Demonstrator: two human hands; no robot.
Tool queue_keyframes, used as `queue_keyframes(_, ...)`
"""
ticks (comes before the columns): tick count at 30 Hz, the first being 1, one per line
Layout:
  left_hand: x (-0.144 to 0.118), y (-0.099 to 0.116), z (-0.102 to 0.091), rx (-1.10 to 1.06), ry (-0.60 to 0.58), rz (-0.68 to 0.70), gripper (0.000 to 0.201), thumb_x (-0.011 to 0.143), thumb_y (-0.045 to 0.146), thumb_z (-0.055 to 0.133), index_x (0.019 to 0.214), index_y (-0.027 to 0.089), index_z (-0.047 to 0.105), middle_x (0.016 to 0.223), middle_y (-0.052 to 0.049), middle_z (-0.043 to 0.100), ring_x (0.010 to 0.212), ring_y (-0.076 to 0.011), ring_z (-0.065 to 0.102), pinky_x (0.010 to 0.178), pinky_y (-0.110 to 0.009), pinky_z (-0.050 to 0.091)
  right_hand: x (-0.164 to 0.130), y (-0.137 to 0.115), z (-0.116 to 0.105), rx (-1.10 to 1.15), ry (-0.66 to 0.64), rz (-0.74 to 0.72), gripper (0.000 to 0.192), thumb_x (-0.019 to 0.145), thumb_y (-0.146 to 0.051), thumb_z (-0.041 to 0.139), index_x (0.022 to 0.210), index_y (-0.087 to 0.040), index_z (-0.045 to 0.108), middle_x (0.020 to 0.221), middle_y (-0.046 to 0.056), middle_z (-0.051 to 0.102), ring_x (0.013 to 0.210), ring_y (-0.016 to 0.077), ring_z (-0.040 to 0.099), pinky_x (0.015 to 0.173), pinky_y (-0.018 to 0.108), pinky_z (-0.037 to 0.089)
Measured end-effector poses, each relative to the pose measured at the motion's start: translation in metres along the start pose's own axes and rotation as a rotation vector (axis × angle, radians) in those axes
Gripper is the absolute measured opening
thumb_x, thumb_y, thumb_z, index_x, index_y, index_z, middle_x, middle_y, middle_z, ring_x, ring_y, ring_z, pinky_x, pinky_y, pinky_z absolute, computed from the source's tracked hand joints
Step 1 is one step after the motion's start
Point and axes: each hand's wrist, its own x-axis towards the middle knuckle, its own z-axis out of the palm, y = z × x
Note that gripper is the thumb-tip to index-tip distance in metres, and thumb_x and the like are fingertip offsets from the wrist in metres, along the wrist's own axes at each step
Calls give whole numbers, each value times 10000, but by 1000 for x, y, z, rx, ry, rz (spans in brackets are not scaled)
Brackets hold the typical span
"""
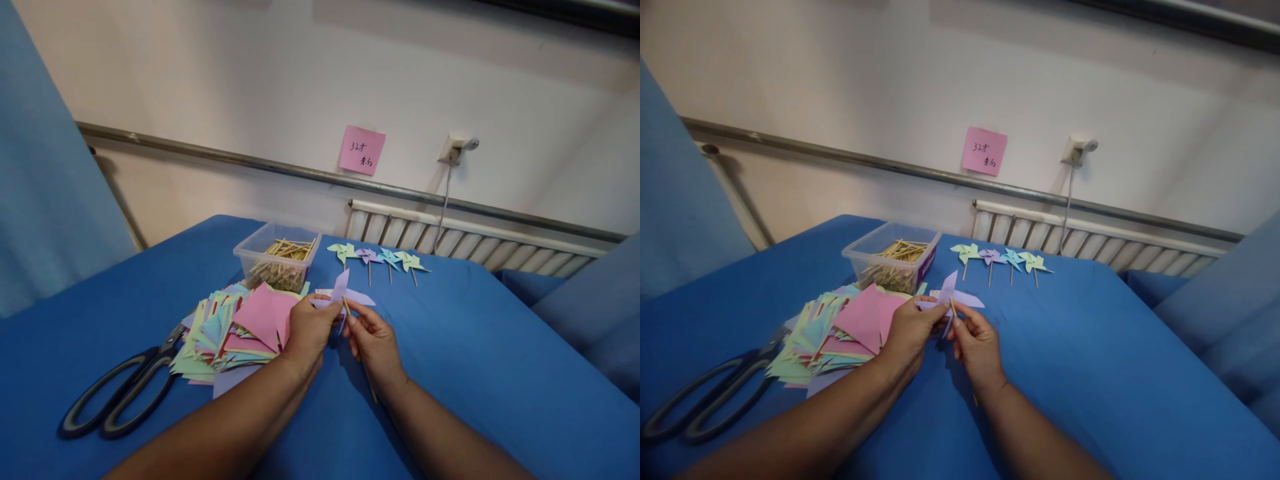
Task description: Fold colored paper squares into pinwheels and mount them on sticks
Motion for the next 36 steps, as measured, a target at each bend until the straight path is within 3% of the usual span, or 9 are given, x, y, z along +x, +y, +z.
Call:
queue_keyframes(9, -4, 3, 0, -11, 1, 0, 206, 495, 238, 729, 601, 154, 575, 442, 58, 559, 399, -96, 510, 424, -204, 382, -1, 1, -3, 204, -103, 78, 408, 772, -365, 637, 1132, -178, 592, 618, -32, 587, 337, 32, 402, 307, 145, 281)
queue_keyframes(22, -6, 3, 0, -19, -1, -15, 220, 500, 226, 726, 627, 155, 561, 451, 52, 565, 395, -101, 525, 432, -210, 410, 0, 3, -6, 246, -142, 65, 356, 830, -308, 581, 1160, -177, 564, 633, -28, 594, 344, 25, 416, 317, 128, 303)
queue_keyframes(36, -5, 1, 0, -4, -10, -13, 212, 509, 231, 719, 626, 154, 558, 453, 50, 558, 393, -94, 511, 417, -201, 388, -2, -2, -3, 168, -101, 68, 370, 814, -328, 597, 1149, -174, 567, 622, -34, 586, 336, 27, 413, 302, 126, 301)
